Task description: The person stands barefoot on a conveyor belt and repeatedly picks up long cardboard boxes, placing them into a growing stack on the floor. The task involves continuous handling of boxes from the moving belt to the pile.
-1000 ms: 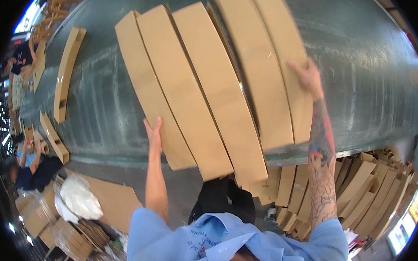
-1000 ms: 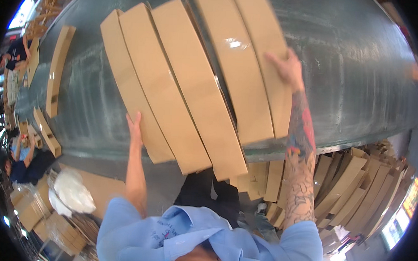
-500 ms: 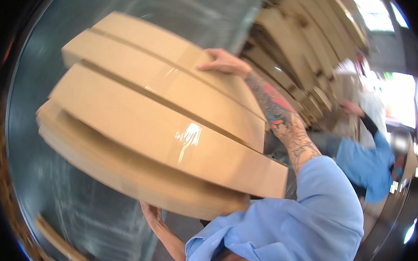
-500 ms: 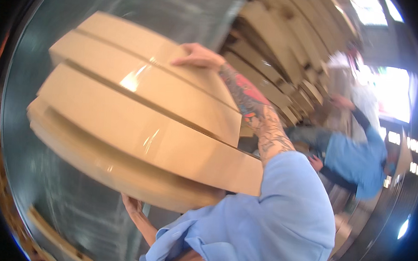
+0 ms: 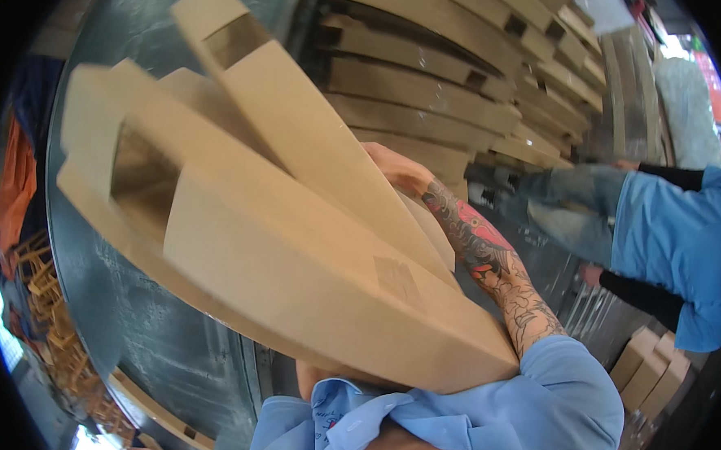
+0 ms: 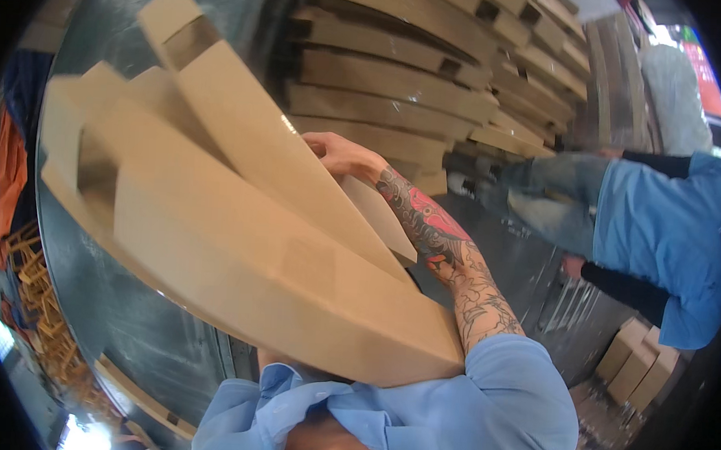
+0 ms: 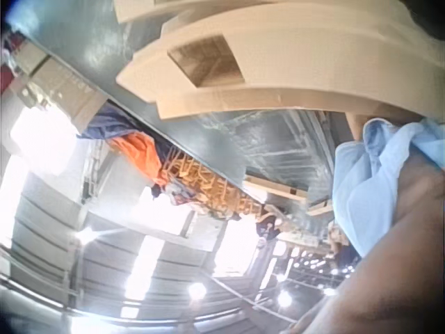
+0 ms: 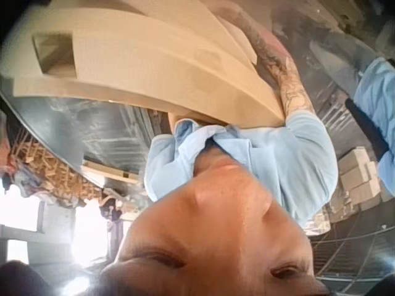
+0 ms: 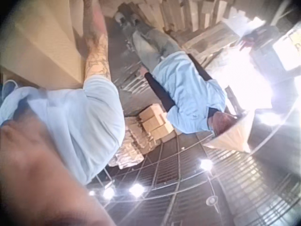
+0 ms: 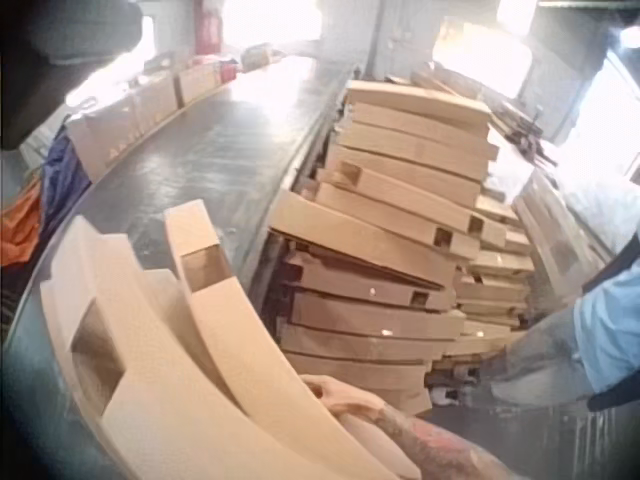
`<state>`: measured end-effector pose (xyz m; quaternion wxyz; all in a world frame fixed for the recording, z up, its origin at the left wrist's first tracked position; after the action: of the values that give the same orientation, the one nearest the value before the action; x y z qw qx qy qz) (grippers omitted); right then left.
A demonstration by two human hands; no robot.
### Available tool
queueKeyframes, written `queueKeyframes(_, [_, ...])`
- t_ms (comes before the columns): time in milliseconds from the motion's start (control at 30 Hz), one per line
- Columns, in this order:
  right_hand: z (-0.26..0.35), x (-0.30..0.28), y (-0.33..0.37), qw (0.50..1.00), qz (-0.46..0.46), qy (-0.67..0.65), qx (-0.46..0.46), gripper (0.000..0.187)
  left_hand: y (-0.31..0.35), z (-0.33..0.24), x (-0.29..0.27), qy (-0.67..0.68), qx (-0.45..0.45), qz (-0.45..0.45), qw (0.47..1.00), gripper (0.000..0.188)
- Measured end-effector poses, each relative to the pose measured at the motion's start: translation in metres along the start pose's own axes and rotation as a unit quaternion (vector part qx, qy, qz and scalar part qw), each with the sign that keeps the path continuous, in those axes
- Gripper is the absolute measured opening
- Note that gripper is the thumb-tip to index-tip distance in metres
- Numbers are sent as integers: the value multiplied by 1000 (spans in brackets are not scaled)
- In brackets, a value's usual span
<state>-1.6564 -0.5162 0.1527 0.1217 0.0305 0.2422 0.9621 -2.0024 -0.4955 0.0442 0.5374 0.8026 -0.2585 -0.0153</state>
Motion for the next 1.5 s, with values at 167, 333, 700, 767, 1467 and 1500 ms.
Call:
queueKeyframes(167, [-26,-66,119,1000,-17,3,-21,69,-44,60,78,-46,-41,8,998,67])
queueKeyframes(333, [-61,-117,234,988,33,-80,131,67,-71,117,104,17,-46,-52,997,67])
queueKeyframes(700, [-251,-190,163,958,61,209,186,57,-148,253,115,247,-53,-192,948,66])
queueKeyframes(767, [-269,-197,120,949,61,254,174,56,-167,267,125,279,-59,-180,942,66])
queueKeyframes(1467, [-256,-20,126,794,16,600,98,105,-190,347,128,351,-223,-65,907,65])
queueKeyframes(1500, [-260,-29,127,801,6,588,117,100,-188,350,131,339,-248,-49,906,65])
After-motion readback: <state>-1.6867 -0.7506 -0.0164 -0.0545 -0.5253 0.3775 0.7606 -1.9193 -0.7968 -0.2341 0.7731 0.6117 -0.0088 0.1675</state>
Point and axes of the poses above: each hand's wrist, its own y-axis away from the middle knuckle, its own x-axis out of the palm, z = x × y, the point moved 7 cm from there along -y, towards the middle knuckle, and after that the axes turned 11 degrees about y, right-handed, at the moved point
